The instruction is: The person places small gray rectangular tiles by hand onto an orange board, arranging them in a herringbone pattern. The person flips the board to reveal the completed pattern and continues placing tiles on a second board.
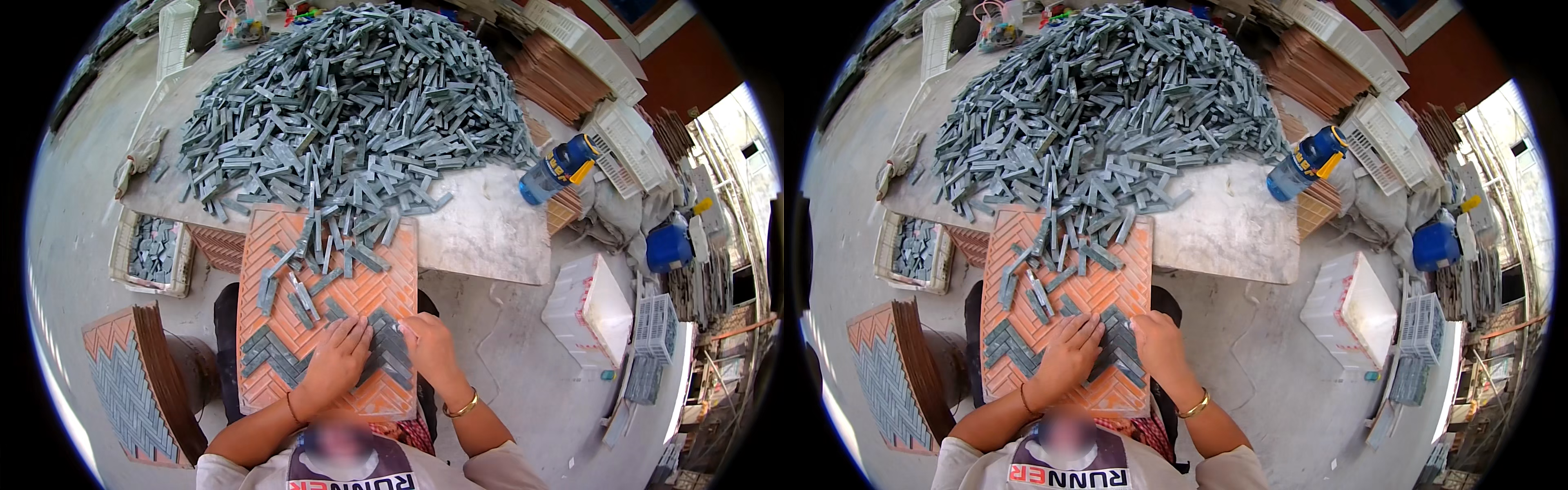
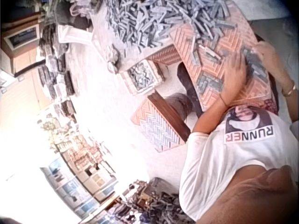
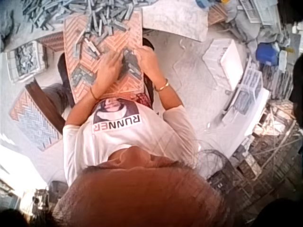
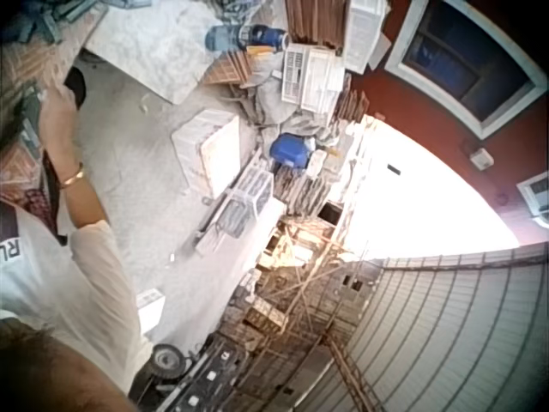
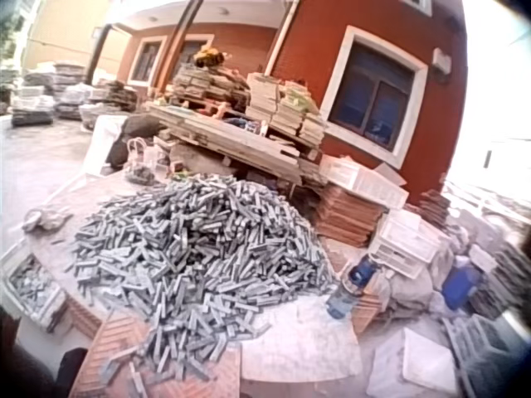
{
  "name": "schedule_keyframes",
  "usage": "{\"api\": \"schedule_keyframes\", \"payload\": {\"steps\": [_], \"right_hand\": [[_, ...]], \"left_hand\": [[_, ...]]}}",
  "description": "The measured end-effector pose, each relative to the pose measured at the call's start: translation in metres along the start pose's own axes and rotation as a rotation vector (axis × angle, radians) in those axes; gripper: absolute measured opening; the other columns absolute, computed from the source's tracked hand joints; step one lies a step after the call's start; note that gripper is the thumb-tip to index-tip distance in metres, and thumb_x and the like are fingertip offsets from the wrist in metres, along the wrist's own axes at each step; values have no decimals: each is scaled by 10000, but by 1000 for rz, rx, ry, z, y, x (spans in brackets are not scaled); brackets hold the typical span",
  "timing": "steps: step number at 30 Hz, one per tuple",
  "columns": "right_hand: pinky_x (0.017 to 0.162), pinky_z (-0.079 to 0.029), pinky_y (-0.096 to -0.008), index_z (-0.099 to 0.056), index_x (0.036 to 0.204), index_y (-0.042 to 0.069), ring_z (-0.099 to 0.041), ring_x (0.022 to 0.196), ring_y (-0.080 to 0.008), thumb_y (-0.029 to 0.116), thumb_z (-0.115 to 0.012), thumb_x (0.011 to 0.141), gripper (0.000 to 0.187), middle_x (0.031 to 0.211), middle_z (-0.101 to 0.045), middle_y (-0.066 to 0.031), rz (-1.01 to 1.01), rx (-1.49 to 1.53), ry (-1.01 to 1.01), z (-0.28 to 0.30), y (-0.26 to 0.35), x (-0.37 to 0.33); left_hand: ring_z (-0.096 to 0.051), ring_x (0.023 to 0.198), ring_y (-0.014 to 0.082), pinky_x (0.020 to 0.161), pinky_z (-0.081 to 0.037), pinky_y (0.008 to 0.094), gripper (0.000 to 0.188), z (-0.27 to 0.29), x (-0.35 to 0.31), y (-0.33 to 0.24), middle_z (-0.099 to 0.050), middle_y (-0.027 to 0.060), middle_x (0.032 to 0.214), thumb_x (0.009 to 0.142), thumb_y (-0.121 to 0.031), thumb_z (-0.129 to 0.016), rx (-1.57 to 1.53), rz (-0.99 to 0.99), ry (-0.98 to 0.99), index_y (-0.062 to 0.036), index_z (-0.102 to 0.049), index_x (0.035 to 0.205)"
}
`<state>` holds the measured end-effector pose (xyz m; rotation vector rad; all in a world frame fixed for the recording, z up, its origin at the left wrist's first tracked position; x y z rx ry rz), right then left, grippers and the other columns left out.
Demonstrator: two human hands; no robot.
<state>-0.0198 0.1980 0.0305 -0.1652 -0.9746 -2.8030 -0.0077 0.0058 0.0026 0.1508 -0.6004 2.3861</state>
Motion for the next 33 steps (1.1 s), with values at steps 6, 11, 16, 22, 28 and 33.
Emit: {"api": "schedule_keyframes", "payload": {"steps": [6,11,16,22,28,33], "right_hand": [[617,-486,-394,-647,915,42,-599,701,-320,65,-641,803,115,815,-622,-132,126,-65,10,8,2,6],[619,-491,-385,-637,916,29,-611,706,-314,94,-639,808,125,798,-621,-128,222,-49,289,22,-19,49],[638,-496,-390,-632,926,15,-610,726,-312,120,-687,769,198,821,-624,-114,194,128,-54,-4,-2,98],[595,-495,-386,-614,863,37,-593,729,-287,109,-683,740,158,786,-580,-85,396,-134,-156,-28,1,115],[566,-492,-369,-588,788,65,-597,682,-271,123,-676,725,122,765,-576,-77,256,-227,-41,-4,-5,77],[602,-495,-355,-607,834,63,-610,695,-267,133,-682,755,130,786,-599,-88,51,-113,116,15,5,32]], "left_hand": [[-393,1313,288,1089,-283,468,621,2,7,-16,-434,145,1407,779,-228,-677,-31,56,28,-4,-465,1317],[-332,1360,262,1120,-222,472,706,0,26,-24,-349,128,1475,846,-378,-589,-57,-52,126,-1,-368,1401],[-280,1396,252,1136,-165,480,758,-4,25,-28,-317,116,1503,871,-491,-513,27,-42,222,-17,-326,1432],[-290,1392,241,1131,-172,491,744,-3,17,-25,-331,111,1496,867,-497,-518,58,-40,238,-29,-351,1421],[-320,1374,243,1113,-204,506,713,4,-3,-19,-356,112,1479,866,-483,-536,46,-55,215,-32,-388,1398],[-339,1361,256,1105,-223,508,683,11,-9,-18,-375,119,1465,870,-460,-548,12,-55,210,-22,-415,1376]]}}
Point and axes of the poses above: each hand's wrist, its own x-axis towards the middle knuckle, its own z-axis out of the back of the hand, y = z × x, the point moved 1 cm from there along x, towards the middle knuckle
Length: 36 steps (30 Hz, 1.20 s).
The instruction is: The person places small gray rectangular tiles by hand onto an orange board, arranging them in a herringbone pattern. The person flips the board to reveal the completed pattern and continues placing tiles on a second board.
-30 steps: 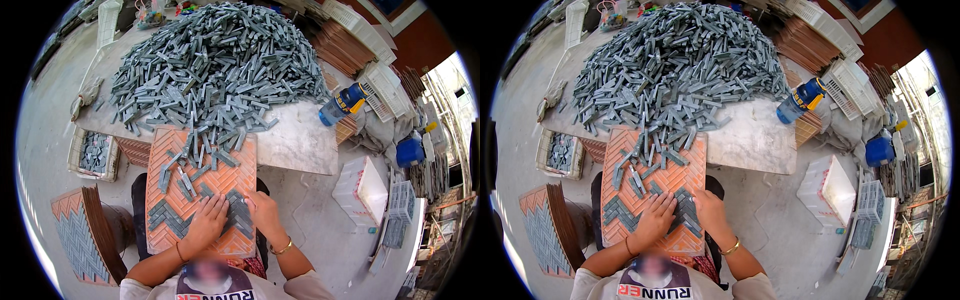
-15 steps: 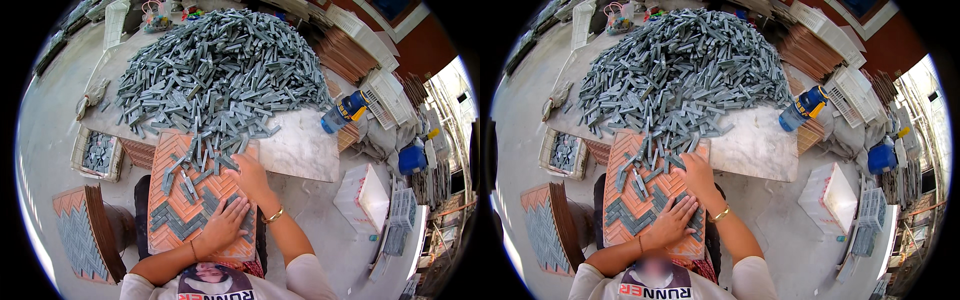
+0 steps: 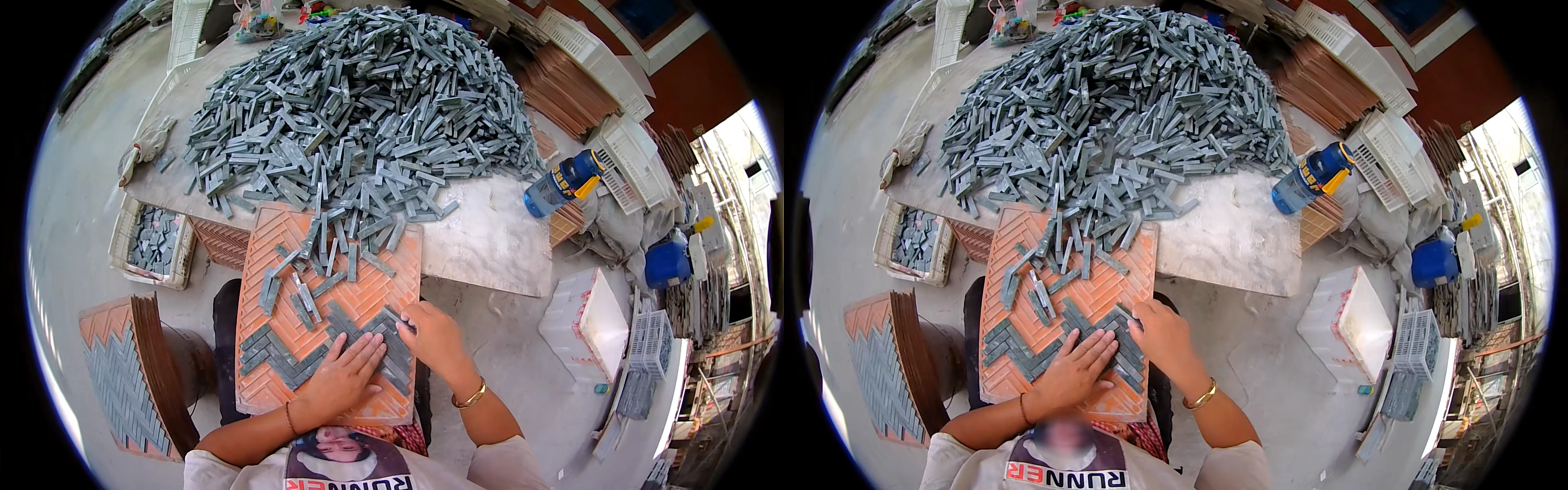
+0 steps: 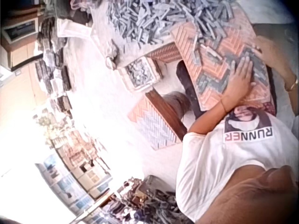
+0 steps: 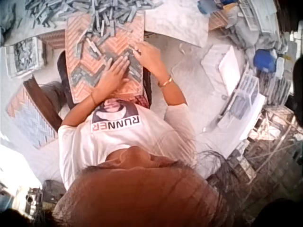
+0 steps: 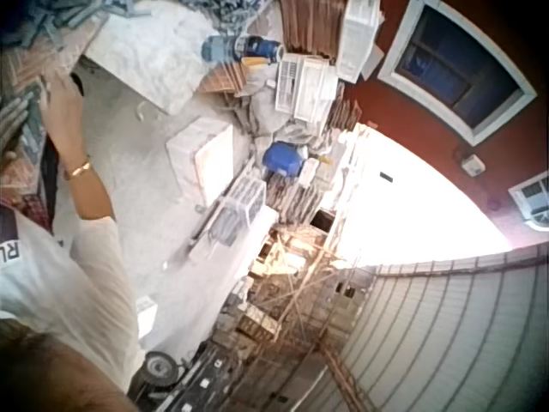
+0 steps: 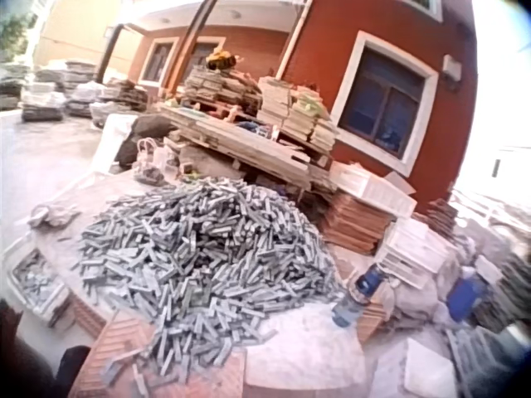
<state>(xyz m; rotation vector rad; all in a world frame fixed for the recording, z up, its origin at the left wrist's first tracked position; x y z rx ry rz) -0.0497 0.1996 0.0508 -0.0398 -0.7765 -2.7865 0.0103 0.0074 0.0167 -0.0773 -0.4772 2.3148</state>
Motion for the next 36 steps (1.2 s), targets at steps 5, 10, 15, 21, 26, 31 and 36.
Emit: {"api": "schedule_keyframes", "payload": {"steps": [5,10,15,21,26,31,36], "right_hand": [[632,-495,-358,-623,894,50,-620,722,-275,91,-683,768,145,810,-617,-97,7,113,-60,-4,-3,-8],[638,-495,-349,-636,884,33,-624,721,-277,81,-693,764,141,820,-629,-111,-3,35,-114,-9,1,-11],[648,-482,-352,-633,904,39,-612,734,-293,73,-665,774,138,786,-613,-129,-29,320,41,-8,-18,-3],[657,-482,-355,-640,956,25,-601,725,-302,99,-643,800,173,790,-599,-135,45,261,-34,-2,-30,37],[650,-485,-341,-635,992,5,-603,679,-270,97,-642,785,227,808,-611,-148,163,160,-243,-31,-21,74],[671,-496,-385,-635,986,40,-621,767,-308,103,-665,775,222,876,-614,-137,-33,175,-78,-20,-17,64],[600,-482,-326,-657,939,6,-583,613,-209,114,-698,750,221,775,-616,-118,-91,181,-4,-5,-17,27]], "left_hand": [[-365,1342,268,1101,-242,499,641,3,2,0,-397,124,1447,859,-410,-584,-1,-12,-17,-14,-449,1344],[-372,1335,276,1102,-260,479,640,7,8,5,-415,127,1430,823,-348,-646,-70,25,-76,-8,-458,1332],[-357,1344,282,1109,-252,476,680,8,34,9,-408,144,1430,804,-319,-668,-87,48,-121,16,-431,1346],[-323,1362,302,1124,-217,472,743,-13,53,9,-368,155,1457,809,-368,-646,-62,56,-123,24,-383,1383],[-302,1370,304,1127,-204,479,739,-7,49,3,-348,147,1472,820,-422,-618,-7,33,-81,6,-401,1381],[-331,1359,281,1124,-213,476,705,-4,24,1,-383,143,1452,821,-410,-626,8,-5,-28,0,-429,1359],[-351,1346,280,1111,-244,471,672,5,11,-3,-396,149,1437,828,-378,-628,-59,-9,-28,2,-433,1348]]}}
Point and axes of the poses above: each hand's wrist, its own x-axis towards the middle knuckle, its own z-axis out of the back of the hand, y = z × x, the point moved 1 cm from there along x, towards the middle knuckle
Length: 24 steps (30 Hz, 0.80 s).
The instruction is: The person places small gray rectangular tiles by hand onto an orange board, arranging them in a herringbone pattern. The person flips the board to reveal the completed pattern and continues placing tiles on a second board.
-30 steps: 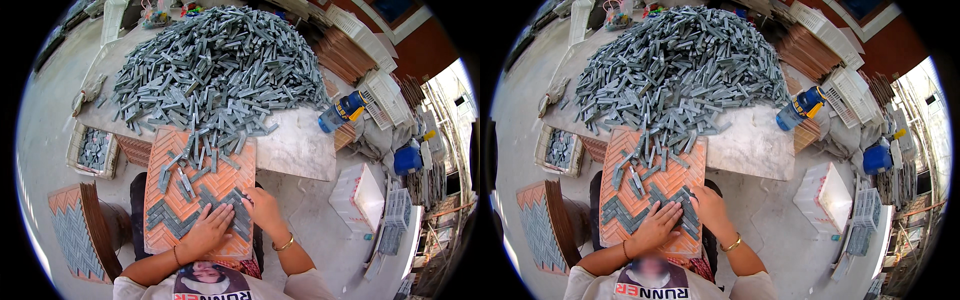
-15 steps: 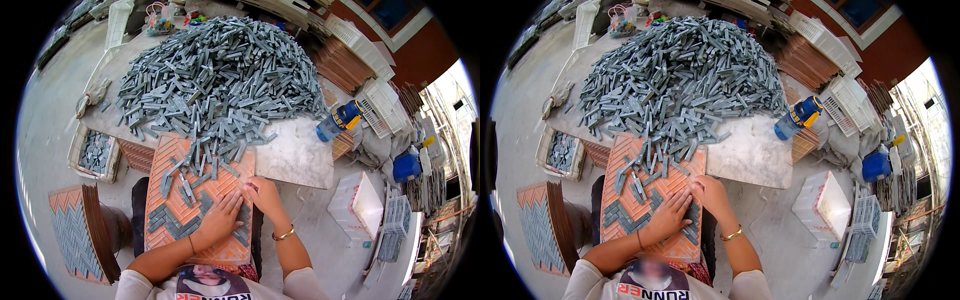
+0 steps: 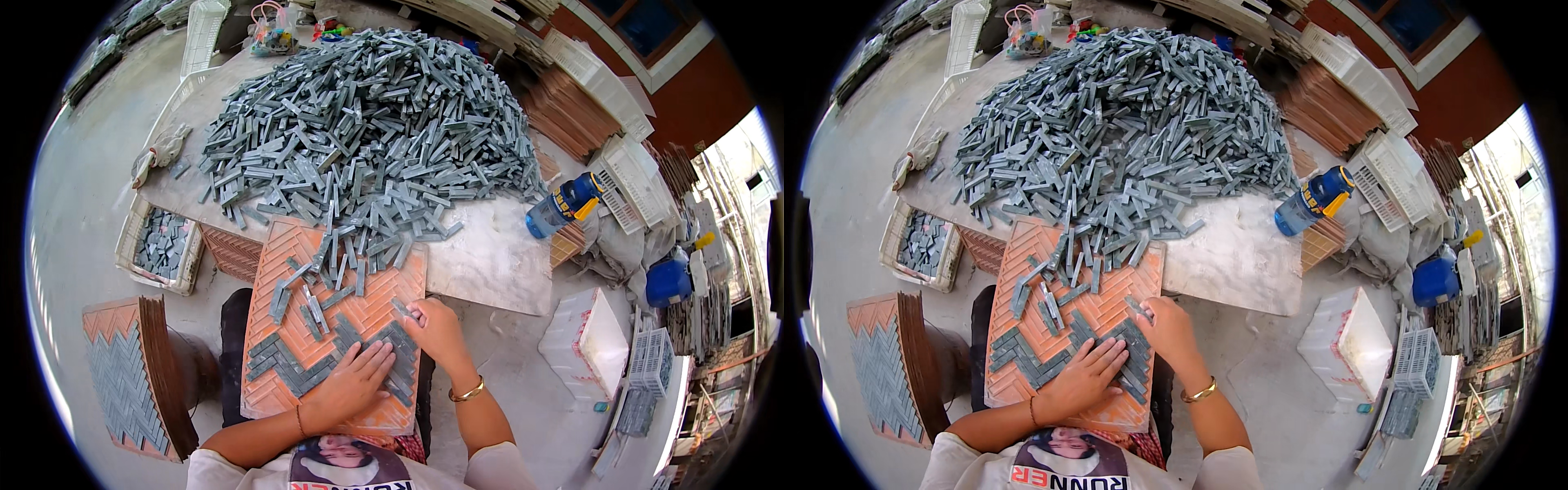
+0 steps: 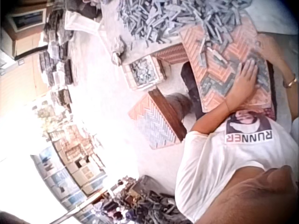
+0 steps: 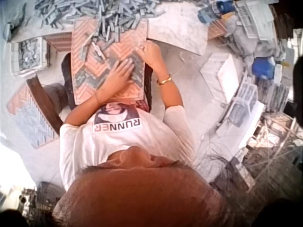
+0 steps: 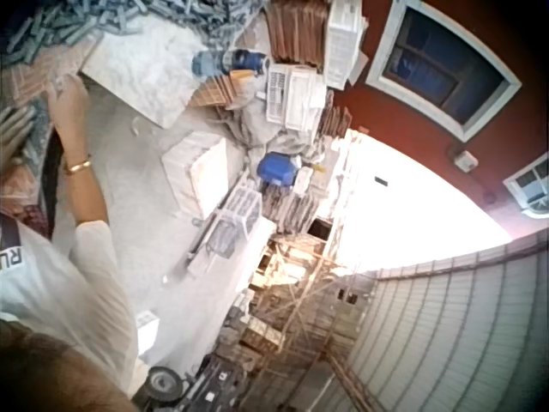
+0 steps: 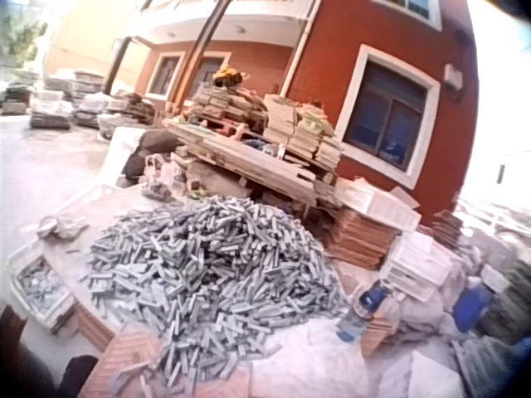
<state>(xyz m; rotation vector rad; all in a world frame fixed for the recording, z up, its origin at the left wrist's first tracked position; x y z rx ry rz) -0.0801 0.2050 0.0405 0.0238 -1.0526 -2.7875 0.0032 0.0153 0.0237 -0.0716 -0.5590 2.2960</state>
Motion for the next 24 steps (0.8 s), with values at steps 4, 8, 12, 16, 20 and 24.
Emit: {"api": "schedule_keyframes", "payload": {"steps": [4,8,12,16,20,24], "right_hand": [[609,-482,-338,-655,953,25,-598,641,-237,115,-713,752,228,779,-614,-122,-15,12,16,-1,-1,-21],[611,-481,-342,-656,940,34,-611,658,-251,128,-724,754,219,776,-616,-120,-17,-52,-69,-4,5,-31],[605,-476,-335,-664,918,40,-607,641,-247,126,-729,748,201,760,-616,-106,-51,-10,-86,-7,1,-31],[603,-474,-346,-652,892,49,-605,650,-257,112,-734,735,188,744,-615,-93,-27,-96,-60,-8,3,-20],[619,-477,-370,-635,877,60,-606,691,-279,95,-736,714,195,752,-613,-89,-50,-85,5,-6,4,-11],[605,-479,-347,-633,847,48,-611,661,-247,96,-738,709,180,733,-628,-87,-102,34,9,-9,-8,-11]], "left_hand": [[-353,1348,290,1113,-237,483,661,3,-12,0,-383,151,1449,841,-376,-619,-78,45,-11,-9,-427,1357],[-371,1332,291,1108,-255,476,663,12,-27,10,-403,151,1429,794,-305,-673,-98,138,-88,-6,-439,1338],[-397,1317,311,1105,-270,471,667,25,-37,17,-440,161,1397,735,-184,-722,-141,214,-188,-16,-459,1324],[-422,1296,320,1096,-292,464,621,31,-42,19,-470,161,1368,739,-154,-715,-142,223,-215,-15,-485,1299],[-438,1282,321,1085,-317,449,587,29,-43,18,-482,159,1357,749,-134,-709,-148,183,-210,-14,-497,1284],[-469,1247,323,1058,-358,431,542,28,-45,15,-501,156,1339,762,-129,-701,-208,208,-210,-14,-519,1259]]}}
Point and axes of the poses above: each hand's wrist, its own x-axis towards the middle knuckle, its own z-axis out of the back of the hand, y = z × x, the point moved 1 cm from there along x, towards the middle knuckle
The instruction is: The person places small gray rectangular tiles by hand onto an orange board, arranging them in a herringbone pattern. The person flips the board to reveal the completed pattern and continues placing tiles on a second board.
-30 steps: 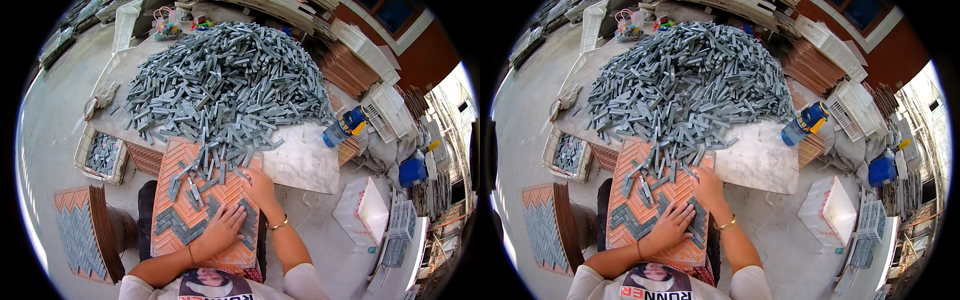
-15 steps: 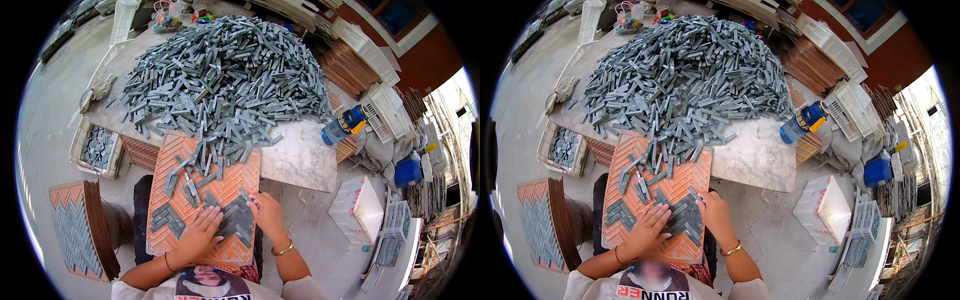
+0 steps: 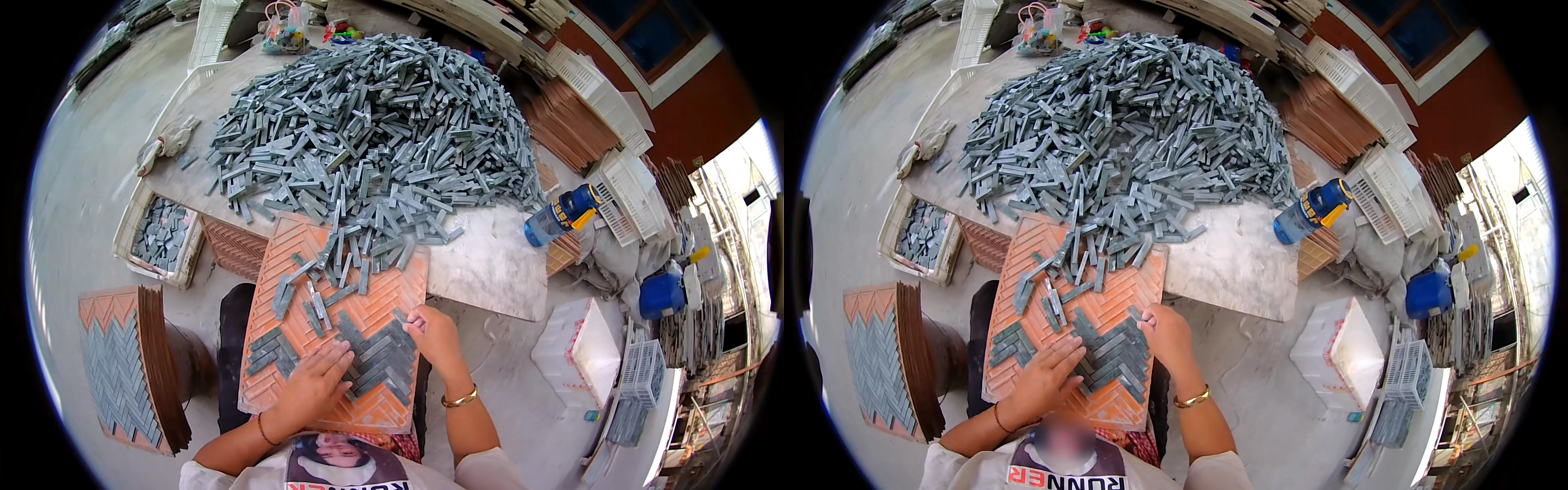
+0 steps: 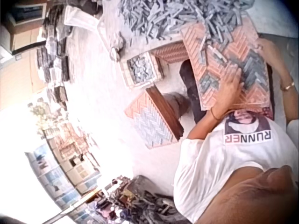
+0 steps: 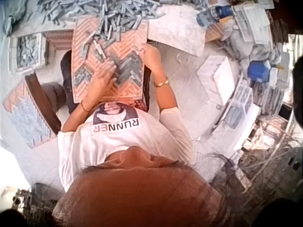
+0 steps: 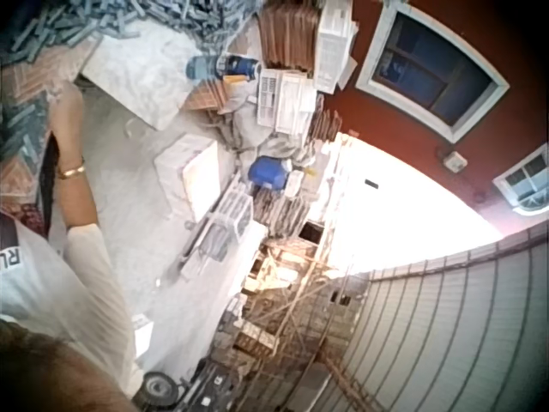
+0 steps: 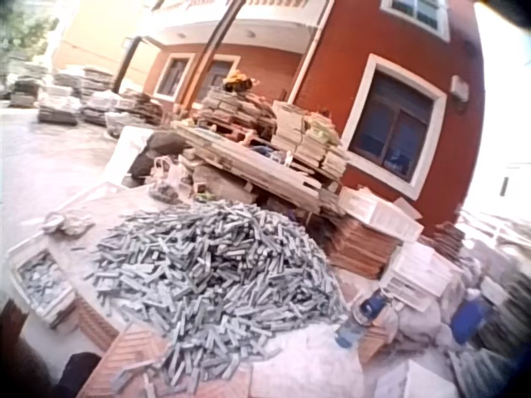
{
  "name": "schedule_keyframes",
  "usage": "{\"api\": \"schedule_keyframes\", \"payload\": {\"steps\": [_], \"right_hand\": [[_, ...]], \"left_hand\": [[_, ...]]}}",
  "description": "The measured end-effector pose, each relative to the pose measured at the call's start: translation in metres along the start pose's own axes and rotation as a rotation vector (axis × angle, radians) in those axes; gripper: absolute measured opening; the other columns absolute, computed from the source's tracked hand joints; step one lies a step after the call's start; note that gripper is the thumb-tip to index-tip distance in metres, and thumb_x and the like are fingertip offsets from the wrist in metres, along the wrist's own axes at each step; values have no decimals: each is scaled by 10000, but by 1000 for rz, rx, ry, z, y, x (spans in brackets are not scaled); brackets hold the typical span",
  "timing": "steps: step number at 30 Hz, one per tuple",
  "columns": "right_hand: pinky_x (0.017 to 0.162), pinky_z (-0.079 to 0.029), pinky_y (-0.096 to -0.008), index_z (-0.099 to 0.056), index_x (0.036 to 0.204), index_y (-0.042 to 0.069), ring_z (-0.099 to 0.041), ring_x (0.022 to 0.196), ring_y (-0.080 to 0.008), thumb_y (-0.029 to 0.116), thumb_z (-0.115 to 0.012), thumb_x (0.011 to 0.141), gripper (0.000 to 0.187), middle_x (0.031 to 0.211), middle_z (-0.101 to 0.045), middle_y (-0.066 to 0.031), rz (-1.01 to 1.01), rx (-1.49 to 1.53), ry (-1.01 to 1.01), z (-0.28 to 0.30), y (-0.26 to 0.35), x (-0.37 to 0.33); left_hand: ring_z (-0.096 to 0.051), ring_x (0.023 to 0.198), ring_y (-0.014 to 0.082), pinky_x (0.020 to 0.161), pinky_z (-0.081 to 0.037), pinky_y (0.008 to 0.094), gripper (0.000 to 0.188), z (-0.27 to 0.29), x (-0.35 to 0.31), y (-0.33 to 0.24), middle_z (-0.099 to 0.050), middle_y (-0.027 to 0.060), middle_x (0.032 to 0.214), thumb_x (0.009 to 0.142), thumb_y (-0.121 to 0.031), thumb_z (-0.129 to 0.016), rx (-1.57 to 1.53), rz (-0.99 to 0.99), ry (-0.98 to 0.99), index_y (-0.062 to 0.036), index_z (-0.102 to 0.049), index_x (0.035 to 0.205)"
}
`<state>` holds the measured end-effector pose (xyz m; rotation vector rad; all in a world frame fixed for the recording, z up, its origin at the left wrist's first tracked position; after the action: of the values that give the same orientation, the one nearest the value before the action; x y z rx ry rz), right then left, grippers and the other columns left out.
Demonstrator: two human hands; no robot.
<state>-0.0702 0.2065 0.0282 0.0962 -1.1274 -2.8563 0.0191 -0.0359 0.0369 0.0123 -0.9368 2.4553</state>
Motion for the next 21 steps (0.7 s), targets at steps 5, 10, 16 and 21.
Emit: {"api": "schedule_keyframes", "payload": {"steps": [5,10,16,21], "right_hand": [[578,-477,-300,-644,788,16,-613,596,-189,129,-748,723,167,675,-644,-108,-76,137,158,10,-7,14],[570,-470,-299,-655,783,11,-610,593,-196,208,-743,758,217,670,-642,-123,29,126,34,16,12,43],[591,-480,-305,-627,846,-5,-617,618,-201,204,-738,769,249,678,-637,-97,34,-29,-11,-35,49,76],[663,-506,-372,-611,924,0,-655,719,-274,177,-750,732,296,756,-663,-125,-44,-125,-2,-42,53,79]], "left_hand": [[-492,1217,321,1030,-386,427,504,-3,-1,3,-520,150,1319,766,-133,-701,10,-5,-24,-15,-544,1230],[-499,1204,324,1022,-392,424,478,-2,3,-3,-527,141,1311,773,-143,-698,7,-44,-9,-16,-554,1211],[-502,1202,317,1031,-388,418,466,-2,5,-6,-532,140,1303,776,-139,-696,8,-56,5,-15,-557,1203],[-508,1193,306,1022,-394,413,460,-3,23,-4,-553,135,1265,766,-124,-695,92,-78,-54,-9,-559,1189]]}}
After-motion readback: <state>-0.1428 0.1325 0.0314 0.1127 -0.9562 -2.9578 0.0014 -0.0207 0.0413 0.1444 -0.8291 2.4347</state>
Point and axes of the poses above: each hand's wrist, its own x-axis towards the middle knuckle, its own z-axis out of the back of the hand, y = z × x, the point moved 1 cm from there along x, towards the middle knuckle
